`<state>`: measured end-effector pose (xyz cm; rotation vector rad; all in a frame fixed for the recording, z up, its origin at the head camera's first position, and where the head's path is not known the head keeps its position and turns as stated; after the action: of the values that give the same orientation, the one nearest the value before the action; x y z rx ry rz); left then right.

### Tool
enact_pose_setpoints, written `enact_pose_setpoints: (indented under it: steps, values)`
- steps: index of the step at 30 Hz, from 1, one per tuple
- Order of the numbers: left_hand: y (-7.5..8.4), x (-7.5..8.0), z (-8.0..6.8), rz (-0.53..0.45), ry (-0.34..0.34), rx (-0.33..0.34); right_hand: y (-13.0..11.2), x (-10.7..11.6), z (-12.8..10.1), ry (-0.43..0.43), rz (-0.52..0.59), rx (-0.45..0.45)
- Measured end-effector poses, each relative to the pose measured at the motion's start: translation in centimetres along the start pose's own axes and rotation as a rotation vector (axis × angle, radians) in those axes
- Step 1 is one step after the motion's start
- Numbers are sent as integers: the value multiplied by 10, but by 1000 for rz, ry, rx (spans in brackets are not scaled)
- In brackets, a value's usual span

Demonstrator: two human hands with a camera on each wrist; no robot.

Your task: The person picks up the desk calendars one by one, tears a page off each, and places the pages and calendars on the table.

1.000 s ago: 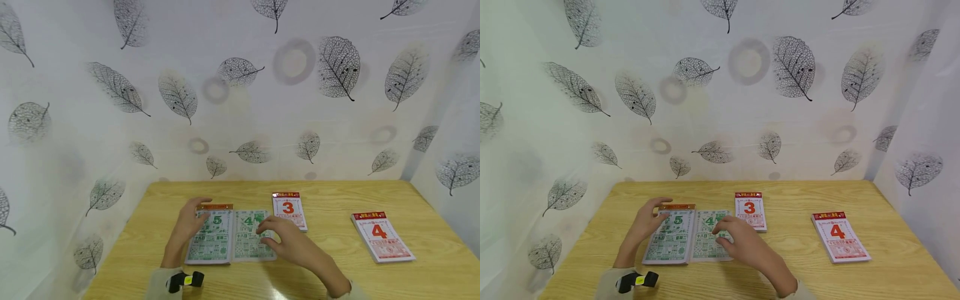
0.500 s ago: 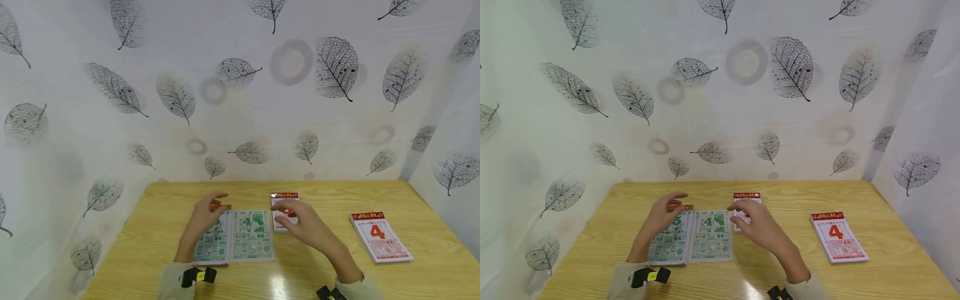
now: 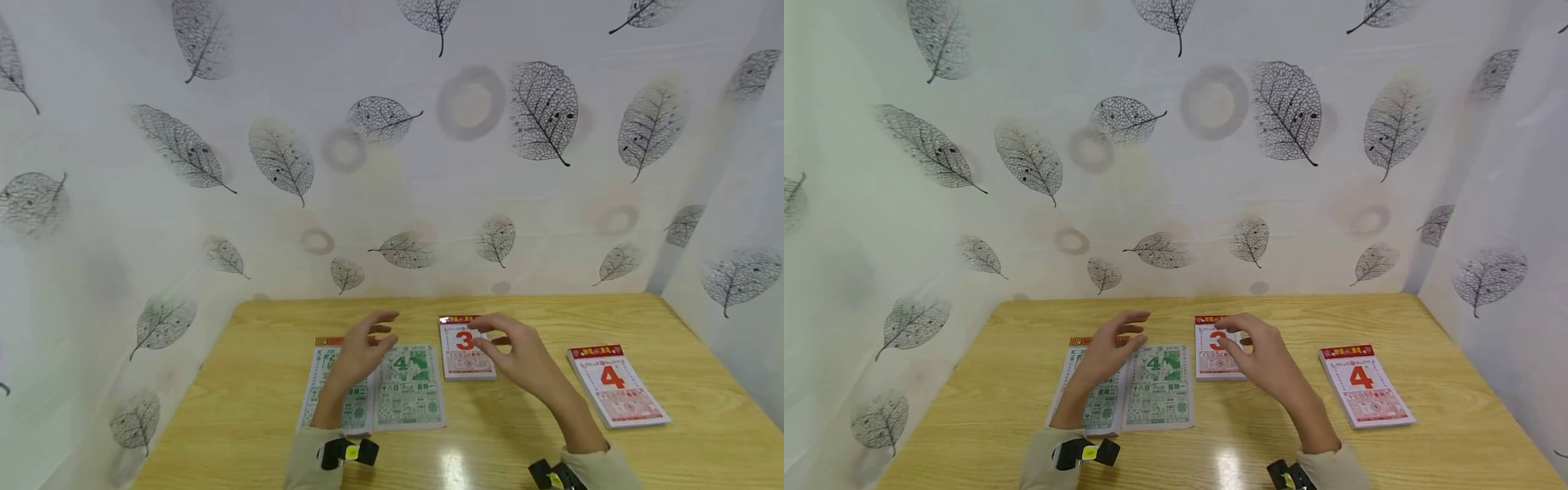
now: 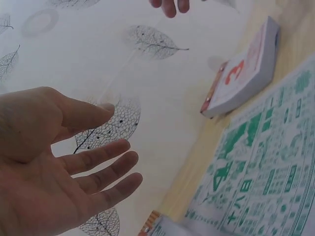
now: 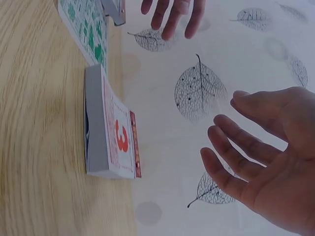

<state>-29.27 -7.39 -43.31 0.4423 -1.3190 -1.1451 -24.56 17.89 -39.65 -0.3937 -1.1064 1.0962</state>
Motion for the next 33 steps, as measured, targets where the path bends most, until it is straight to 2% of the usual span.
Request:
enact_pose_setpoints:
  steps: [6,15,25,33]
  values:
    - [9,-11,6,-55,-3,-32,8,13,-3,77,-30,6]
    - [11,-32,15,-88,-16,-17,27,17,-7,91,-28,-59]
    - [1,-52,20,-118,5,33,40,18,-6,114,-24,-80]
    - [-7,-65,23,-163,73,82,52,17,-7,130,14,-111]
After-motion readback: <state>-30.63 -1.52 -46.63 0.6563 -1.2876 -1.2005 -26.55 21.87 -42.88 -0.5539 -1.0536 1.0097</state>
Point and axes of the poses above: each hand's wrist, its own z-axis towards the middle knuckle, its own x-axis out of the back of the hand, y = z × x, the point moved 8 cm from there along z, towards the middle knuckle, and after that the axes turned 7 degrees about z, right-handed, at the moved point
